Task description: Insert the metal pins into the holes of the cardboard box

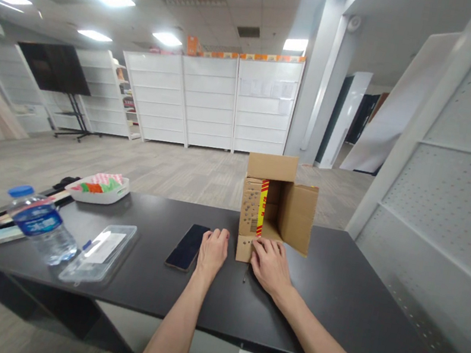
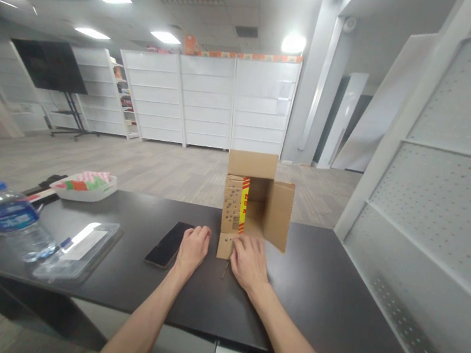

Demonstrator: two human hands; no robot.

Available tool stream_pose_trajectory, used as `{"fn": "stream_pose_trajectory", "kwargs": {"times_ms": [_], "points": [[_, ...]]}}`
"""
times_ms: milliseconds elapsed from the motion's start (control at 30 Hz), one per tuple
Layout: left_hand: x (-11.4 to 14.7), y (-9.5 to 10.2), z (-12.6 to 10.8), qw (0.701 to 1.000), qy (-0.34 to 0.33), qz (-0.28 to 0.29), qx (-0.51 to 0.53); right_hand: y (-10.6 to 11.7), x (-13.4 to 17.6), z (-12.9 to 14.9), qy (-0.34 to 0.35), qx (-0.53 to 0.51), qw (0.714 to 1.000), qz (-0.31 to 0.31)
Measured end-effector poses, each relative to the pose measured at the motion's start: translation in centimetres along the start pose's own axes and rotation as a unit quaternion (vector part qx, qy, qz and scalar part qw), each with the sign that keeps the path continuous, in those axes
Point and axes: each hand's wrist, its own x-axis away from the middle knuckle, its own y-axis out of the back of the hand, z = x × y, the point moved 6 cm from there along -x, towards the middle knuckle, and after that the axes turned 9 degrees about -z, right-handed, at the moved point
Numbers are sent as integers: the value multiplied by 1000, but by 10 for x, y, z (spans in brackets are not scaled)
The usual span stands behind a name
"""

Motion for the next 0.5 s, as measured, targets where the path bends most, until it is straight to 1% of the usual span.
{"fn": "stream_pose_trajectory", "kwargs": {"times_ms": [167,367,500], "points": [[0,-1,0,1000,-3,-8,1,-1,-2,-1,6,5,1000,1],[0,-2,0,1000,-6,-13,-1,-6,-5,-3,10,15,1000,23],[0,-2,0,1000,-7,-10,-6,-6,-7,-2,14,21,999,32]]}}
